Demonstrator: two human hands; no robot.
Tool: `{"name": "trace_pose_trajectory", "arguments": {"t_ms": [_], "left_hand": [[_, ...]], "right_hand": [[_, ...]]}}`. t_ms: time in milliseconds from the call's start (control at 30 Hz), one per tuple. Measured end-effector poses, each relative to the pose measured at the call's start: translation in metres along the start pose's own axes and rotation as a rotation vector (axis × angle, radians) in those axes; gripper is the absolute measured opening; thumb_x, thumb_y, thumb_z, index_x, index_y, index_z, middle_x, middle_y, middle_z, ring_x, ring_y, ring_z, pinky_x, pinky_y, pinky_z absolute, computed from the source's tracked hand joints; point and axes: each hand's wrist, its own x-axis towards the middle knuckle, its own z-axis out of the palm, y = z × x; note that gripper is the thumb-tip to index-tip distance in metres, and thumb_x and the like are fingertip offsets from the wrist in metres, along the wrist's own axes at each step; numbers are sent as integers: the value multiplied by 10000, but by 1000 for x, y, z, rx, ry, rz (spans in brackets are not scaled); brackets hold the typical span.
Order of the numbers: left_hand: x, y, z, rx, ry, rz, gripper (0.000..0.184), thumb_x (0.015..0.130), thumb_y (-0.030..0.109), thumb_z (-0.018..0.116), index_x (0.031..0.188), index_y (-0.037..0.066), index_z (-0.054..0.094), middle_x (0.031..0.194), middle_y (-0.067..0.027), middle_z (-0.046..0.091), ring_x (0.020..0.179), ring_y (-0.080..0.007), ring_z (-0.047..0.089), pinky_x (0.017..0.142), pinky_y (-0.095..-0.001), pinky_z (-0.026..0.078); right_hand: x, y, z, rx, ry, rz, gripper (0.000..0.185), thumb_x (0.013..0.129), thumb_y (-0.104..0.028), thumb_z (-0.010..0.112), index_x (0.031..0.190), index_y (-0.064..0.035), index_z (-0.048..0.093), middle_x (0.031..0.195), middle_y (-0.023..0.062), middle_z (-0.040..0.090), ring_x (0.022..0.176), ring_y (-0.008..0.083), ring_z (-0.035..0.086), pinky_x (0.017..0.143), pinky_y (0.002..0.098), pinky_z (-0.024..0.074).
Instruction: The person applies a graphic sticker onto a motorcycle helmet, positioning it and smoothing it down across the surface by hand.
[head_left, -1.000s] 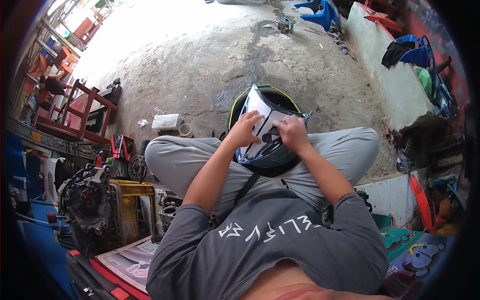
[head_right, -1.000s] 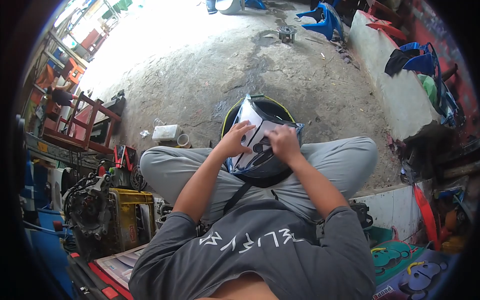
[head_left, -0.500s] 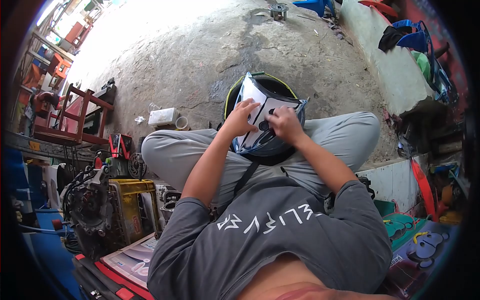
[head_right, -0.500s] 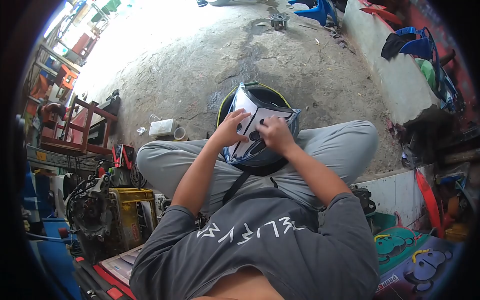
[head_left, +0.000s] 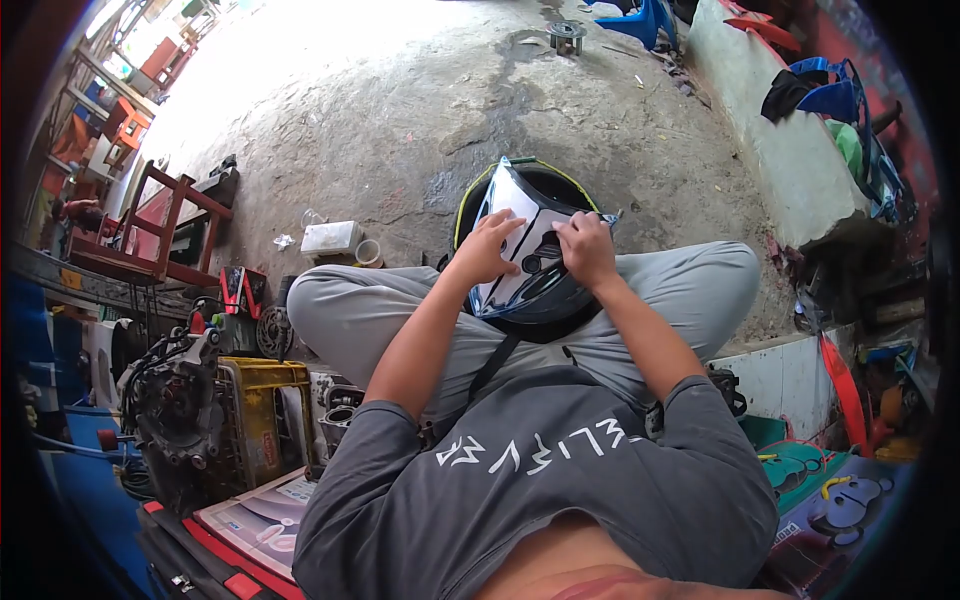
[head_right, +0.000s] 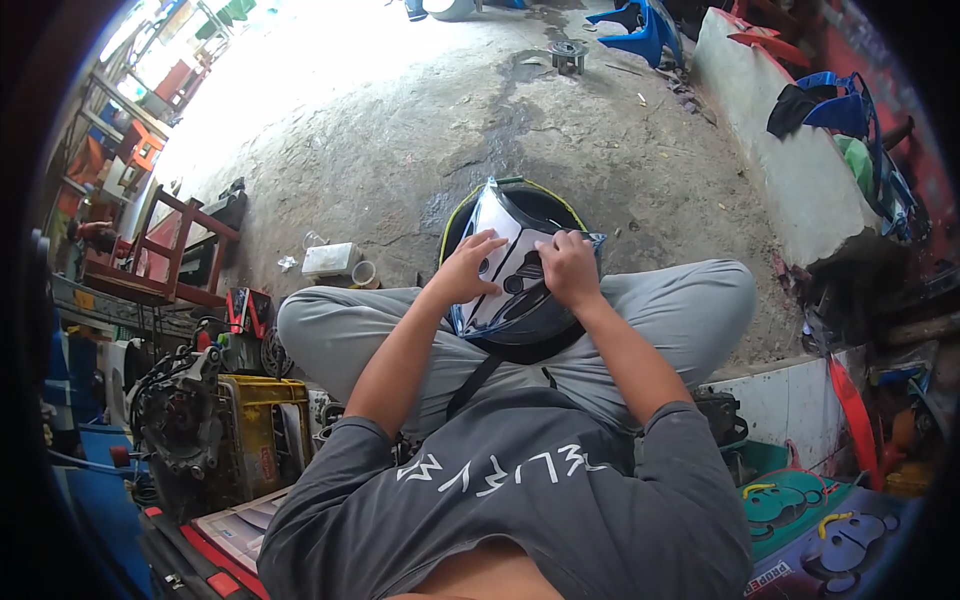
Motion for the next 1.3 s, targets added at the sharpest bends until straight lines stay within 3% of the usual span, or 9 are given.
{"name": "trace_pose_trajectory", "arguments": {"t_ms": [167,300,533,667,833,967,1200,1300], "left_hand": [[1,-1,-1,3,-22,-1,1016,637,174,989,1567,171,580,1686,-210,445,1557,-426,406,1278,-483,379],[1,-1,0,2,-9,-7,1018,613,178,999,1549,175,599,1671,-206,466,1542,-417,430,1262,-469,405],[0,-2,-2,-8,-23,-3,1024,633,171,988,1571,170,576,1679,-217,452,1547,-428,419,1275,-478,381],[1,2,-2,19,-10,-7,1009,611,170,997,1542,186,606,1669,-194,471,1536,-411,440,1253,-466,421],[1,0,-1,-5,-25,-7,1025,629,177,993,1567,178,580,1680,-215,450,1554,-425,410,1280,-480,376],[1,0,-2,-2,-35,-16,1026,624,172,997,1564,178,584,1683,-211,447,1557,-424,404,1279,-481,378],[0,-2,-1,-11,-13,-6,1018,626,163,994,1560,171,588,1683,-207,450,1551,-425,412,1274,-481,384],[0,2,-3,-9,-22,-8,1016,628,162,992,1560,169,587,1684,-208,449,1551,-427,413,1274,-480,384]], "right_hand": [[-16,-20,-2,102,-100,-237,212,927,-155,722,1118,-143,812,957,61,628,959,295,626,822,472,495],[3,-2,-3,68,-6,31,204,921,-154,751,1110,-141,827,947,68,636,959,303,632,817,455,498],[-11,-14,1,180,-103,-164,208,916,-188,740,1105,-161,824,975,44,640,978,293,632,839,456,497],[2,10,7,122,17,67,195,889,-176,769,1078,-155,818,974,42,640,985,286,634,828,456,489],[-14,-19,2,137,-78,-242,203,910,-151,734,1098,-147,811,976,51,633,991,294,626,831,456,474],[2,-7,1,51,-19,-22,214,922,-160,717,1112,-126,810,970,57,629,985,290,612,836,456,472],[-10,-20,3,140,-88,-248,193,949,-155,703,1113,-130,801,960,54,623,989,298,617,841,469,484],[4,-6,-3,79,-38,-2,185,950,-152,704,1100,-136,811,966,55,629,1002,302,622,843,472,491]]}}
